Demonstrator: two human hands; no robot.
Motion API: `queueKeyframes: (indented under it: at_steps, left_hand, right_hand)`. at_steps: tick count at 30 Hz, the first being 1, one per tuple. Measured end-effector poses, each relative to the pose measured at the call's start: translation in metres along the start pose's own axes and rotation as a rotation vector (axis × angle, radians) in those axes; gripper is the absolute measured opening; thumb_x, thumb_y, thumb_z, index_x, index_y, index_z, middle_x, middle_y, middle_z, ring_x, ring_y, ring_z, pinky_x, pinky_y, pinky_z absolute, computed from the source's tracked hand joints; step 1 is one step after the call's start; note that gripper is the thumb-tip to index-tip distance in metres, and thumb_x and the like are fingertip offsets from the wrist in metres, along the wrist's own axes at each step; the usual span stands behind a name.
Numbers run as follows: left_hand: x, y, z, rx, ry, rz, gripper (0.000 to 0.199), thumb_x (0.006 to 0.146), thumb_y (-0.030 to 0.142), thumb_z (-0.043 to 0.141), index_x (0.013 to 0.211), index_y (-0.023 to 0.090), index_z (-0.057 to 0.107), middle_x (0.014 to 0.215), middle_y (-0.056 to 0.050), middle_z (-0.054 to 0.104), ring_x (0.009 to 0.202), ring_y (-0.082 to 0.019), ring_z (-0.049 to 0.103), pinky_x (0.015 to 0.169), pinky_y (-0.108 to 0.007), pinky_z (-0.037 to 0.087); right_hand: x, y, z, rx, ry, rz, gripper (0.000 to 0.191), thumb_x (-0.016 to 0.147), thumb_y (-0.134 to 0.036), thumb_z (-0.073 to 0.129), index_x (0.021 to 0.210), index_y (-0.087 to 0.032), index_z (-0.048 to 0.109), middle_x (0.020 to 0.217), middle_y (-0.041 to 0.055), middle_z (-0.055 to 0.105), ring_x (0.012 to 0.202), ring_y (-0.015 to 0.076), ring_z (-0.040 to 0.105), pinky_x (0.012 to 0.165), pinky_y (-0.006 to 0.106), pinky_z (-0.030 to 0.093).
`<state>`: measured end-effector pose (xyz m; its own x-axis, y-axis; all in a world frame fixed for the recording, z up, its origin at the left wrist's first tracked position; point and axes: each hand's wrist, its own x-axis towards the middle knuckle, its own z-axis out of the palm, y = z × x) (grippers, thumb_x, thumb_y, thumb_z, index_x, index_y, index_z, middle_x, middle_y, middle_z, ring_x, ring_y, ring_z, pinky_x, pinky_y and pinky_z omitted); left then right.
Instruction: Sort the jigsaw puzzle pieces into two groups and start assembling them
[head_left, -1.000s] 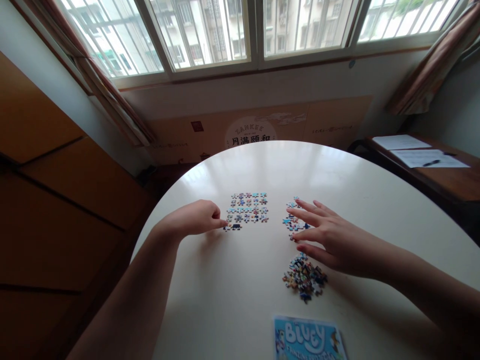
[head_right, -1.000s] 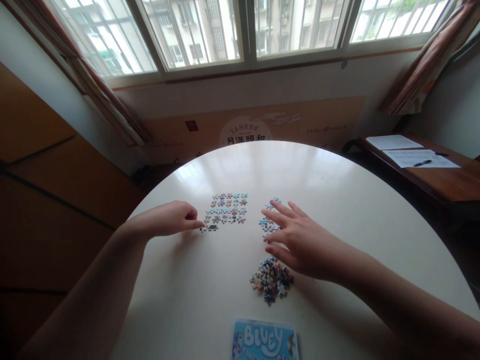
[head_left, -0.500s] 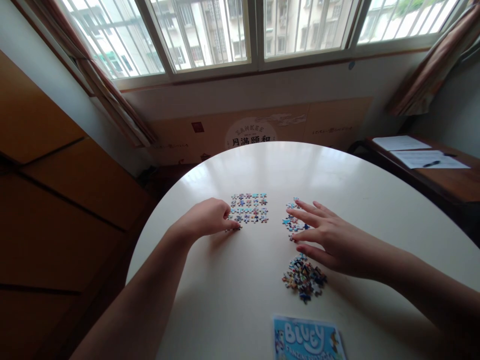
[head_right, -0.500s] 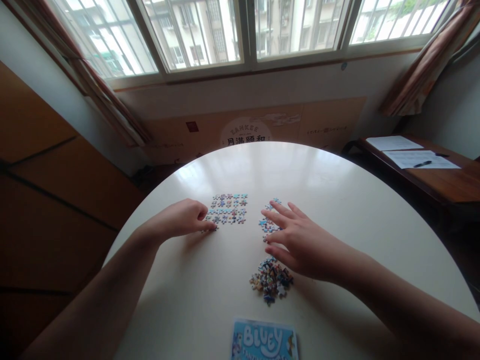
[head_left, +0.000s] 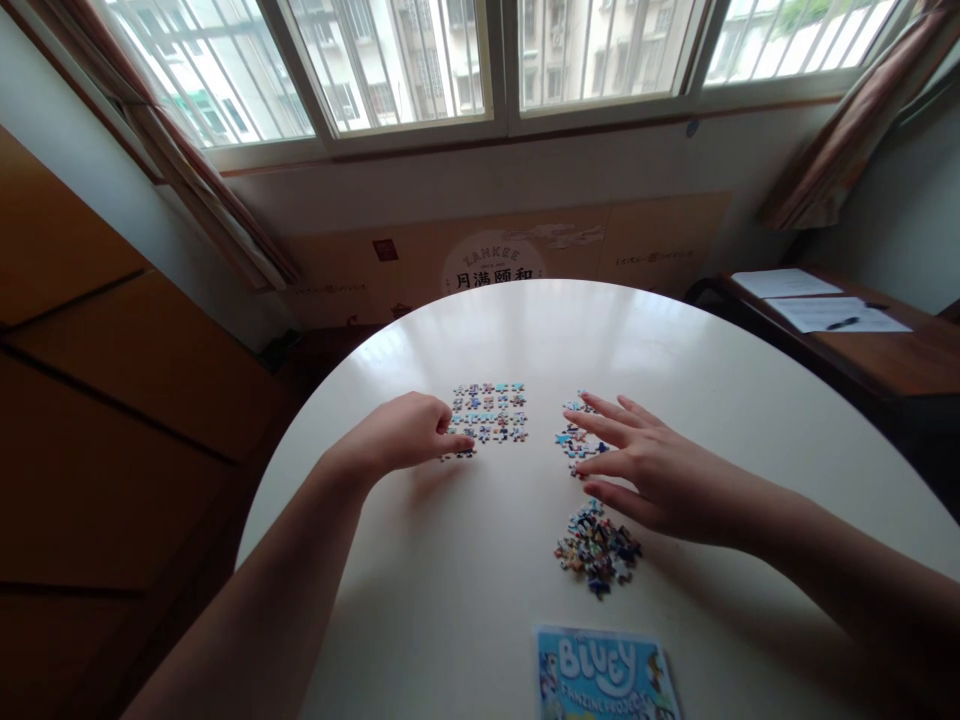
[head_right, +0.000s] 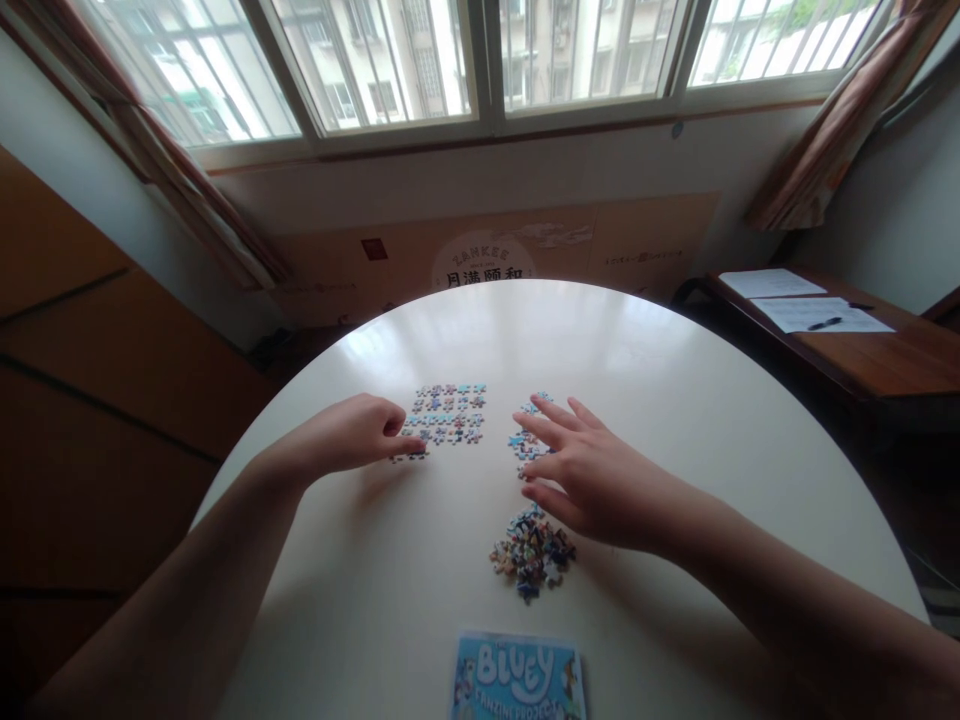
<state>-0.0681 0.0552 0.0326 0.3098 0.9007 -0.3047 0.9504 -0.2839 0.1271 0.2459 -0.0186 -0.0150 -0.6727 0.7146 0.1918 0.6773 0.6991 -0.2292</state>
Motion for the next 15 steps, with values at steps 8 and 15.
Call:
queueKeyframes:
  at_steps: [8, 15]
  left_hand:
    - [-0.015, 0.034, 0.006, 0.005, 0.016, 0.350, 0.048, 0.088, 0.054, 0.061, 0.058, 0.019, 0.047, 0.057, 0.000, 0.051, 0.053, -0.013, 0.039, 0.054, -0.031, 0.025]
    - [-0.018, 0.063, 0.027, -0.010, -0.071, 0.544, 0.042, 0.086, 0.044, 0.069, 0.057, 0.018, 0.052, 0.057, 0.001, 0.053, 0.054, -0.011, 0.039, 0.055, -0.029, 0.029]
  right_hand:
    - [0.001, -0.002, -0.008, 0.018, 0.061, -0.074, 0.015, 0.093, -0.024, 0.066, 0.101, -0.029, 0.078, 0.157, 0.0028, 0.046, 0.152, 0.0330, 0.028, 0.119, 0.063, 0.032]
    - [-0.001, -0.001, -0.008, 0.069, -0.093, -0.190, 0.033, 0.087, -0.017, 0.072, 0.113, -0.039, 0.075, 0.163, -0.0028, 0.037, 0.154, 0.0313, 0.022, 0.122, 0.063, 0.024]
